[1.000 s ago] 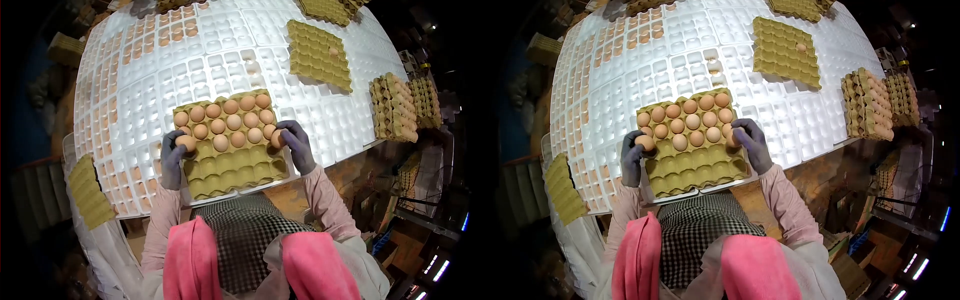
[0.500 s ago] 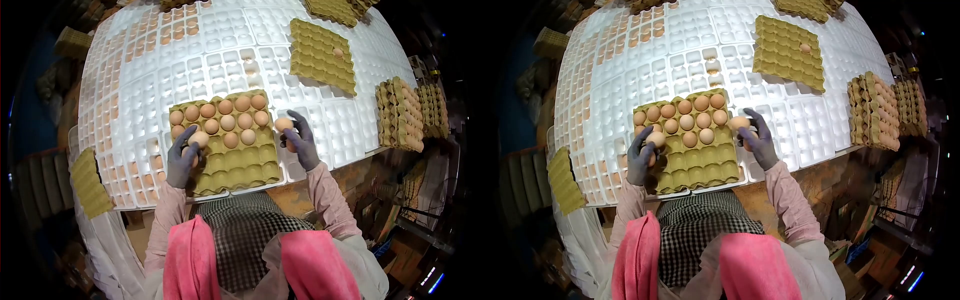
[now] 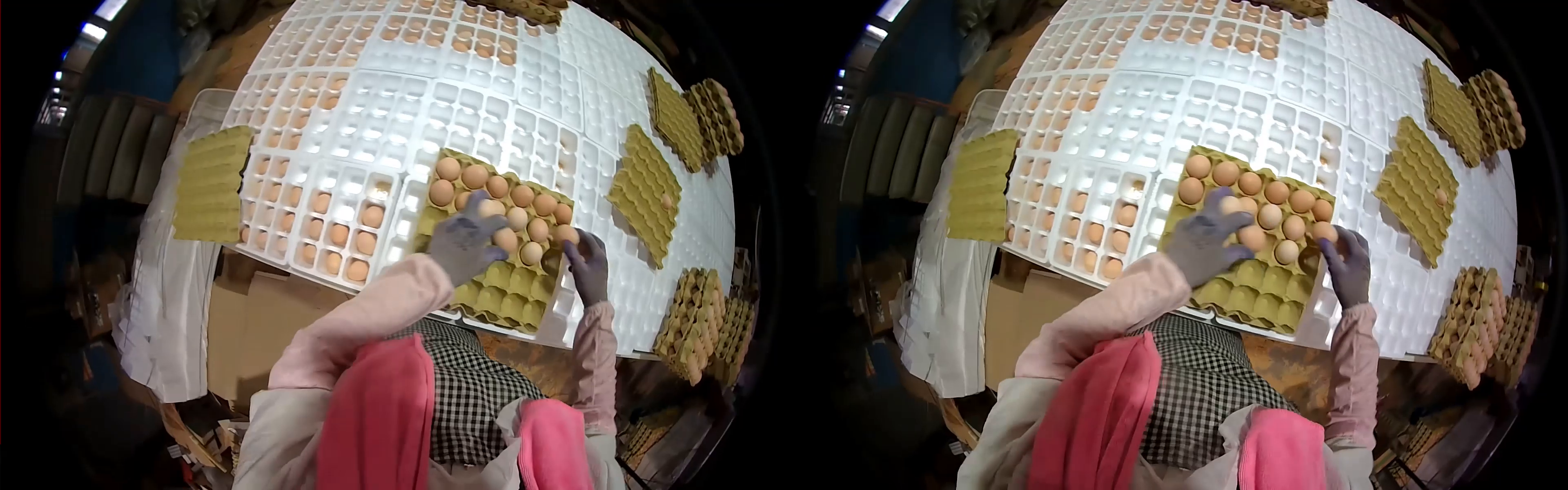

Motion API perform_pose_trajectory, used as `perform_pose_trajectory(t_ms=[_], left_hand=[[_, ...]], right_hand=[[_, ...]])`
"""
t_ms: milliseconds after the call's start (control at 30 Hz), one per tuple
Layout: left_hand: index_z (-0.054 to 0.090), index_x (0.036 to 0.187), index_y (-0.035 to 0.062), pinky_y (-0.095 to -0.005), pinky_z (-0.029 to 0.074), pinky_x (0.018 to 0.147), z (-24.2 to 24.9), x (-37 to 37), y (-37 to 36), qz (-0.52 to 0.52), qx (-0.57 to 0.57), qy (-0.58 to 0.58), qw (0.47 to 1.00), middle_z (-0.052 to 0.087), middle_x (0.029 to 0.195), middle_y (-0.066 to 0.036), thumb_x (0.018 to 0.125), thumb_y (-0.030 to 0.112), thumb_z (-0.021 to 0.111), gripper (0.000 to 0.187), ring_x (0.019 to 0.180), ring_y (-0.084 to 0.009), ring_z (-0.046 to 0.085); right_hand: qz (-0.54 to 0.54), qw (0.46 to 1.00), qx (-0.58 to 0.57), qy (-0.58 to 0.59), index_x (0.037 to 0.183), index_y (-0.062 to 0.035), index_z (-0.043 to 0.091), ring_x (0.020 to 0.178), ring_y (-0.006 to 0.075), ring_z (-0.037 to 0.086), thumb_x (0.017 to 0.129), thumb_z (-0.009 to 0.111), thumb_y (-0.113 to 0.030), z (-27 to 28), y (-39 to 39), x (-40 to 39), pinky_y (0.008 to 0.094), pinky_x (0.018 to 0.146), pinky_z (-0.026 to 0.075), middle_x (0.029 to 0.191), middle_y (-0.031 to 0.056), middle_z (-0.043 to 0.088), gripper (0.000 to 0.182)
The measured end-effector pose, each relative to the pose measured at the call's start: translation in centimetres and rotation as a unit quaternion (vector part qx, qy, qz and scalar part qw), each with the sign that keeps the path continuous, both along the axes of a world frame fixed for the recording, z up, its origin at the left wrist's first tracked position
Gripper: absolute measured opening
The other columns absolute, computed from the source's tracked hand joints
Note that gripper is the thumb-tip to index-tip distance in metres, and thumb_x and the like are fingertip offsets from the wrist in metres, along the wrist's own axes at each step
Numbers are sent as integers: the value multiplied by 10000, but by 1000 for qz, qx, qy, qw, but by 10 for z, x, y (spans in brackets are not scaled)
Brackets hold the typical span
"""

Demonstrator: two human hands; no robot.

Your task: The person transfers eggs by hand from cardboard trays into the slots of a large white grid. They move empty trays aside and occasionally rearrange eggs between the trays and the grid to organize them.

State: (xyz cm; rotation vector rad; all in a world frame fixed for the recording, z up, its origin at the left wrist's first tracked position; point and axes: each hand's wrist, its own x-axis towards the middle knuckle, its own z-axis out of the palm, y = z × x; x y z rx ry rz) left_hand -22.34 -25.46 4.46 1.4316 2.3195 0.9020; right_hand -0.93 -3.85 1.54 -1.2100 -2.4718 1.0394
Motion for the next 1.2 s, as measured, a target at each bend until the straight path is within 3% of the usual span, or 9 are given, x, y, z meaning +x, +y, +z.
perform_pose_trajectory(t_ms=[100,200,300,500,700,833,933,1067,1200], left_hand=[[675,1143,161,-416,551,877,3,-65,-78,172,25,-38,984,472,1355,-152,745,317,795,444,1064,-333,643],[680,1136,186,-423,555,852,-44,-145,-149,209,-210,65,953,490,1337,-138,761,282,778,400,1029,-342,653],[667,1186,218,-429,549,850,-59,-168,-166,109,-193,61,973,488,1385,-151,823,242,713,366,1025,-345,660],[663,1236,218,-405,525,918,-70,-224,-165,113,-110,14,987,571,1344,-158,870,224,673,367,1102,-321,643],[578,1339,168,-507,245,1163,-118,-275,-176,105,-24,182,977,561,1376,-82,954,164,566,386,1337,-316,444],[537,1391,181,-516,219,1190,-134,-279,-183,77,-11,196,977,524,1421,-68,947,178,561,444,1374,-286,418],[539,1387,169,-524,225,1186,-140,-279,-182,87,13,216,972,535,1408,-80,934,148,573,455,1365,-290,430],[575,1336,106,-517,259,1163,-133,-285,-183,68,10,179,981,589,1333,-113,882,72,603,456,1309,-307,482],[625,1226,70,-485,345,1082,-60,-248,-141,58,49,32,997,619,1267,-133,834,52,654,394,1184,-323,558]], right_hand=[[-72,960,-217,164,1206,8,627,987,180,621,921,690,-211,31,-51,-28,305,825,527,1112,94,625,365],[225,966,-79,100,1168,-48,664,1031,263,641,844,752,-288,56,-121,-134,353,901,513,1217,170,575,413],[275,960,27,37,1170,-156,684,989,350,670,781,753,-476,40,-162,-217,424,861,543,1262,224,560,509],[307,899,155,-271,1249,-209,625,912,331,680,819,697,-237,-21,-193,-313,443,799,550,1388,191,452,437],[343,907,212,-123,1336,-222,561,942,307,648,857,606,-144,-27,-241,-336,417,785,555,1337,137,507,487],[336,913,169,-157,1288,-203,595,973,262,634,868,621,-186,-26,-228,-354,402,793,551,1230,95,563,421],[204,953,167,149,1312,-158,582,1114,347,593,862,633,-194,-38,-210,-379,446,919,512,1330,155,552,454],[191,932,300,66,1285,-99,593,1334,398,409,897,606,-252,-108,-200,-392,545,1127,271,1320,190,557,417],[192,955,134,182,1179,-87,630,1167,333,555,839,665,-226,-11,-186,-308,449,983,454,1216,150,606,369]])
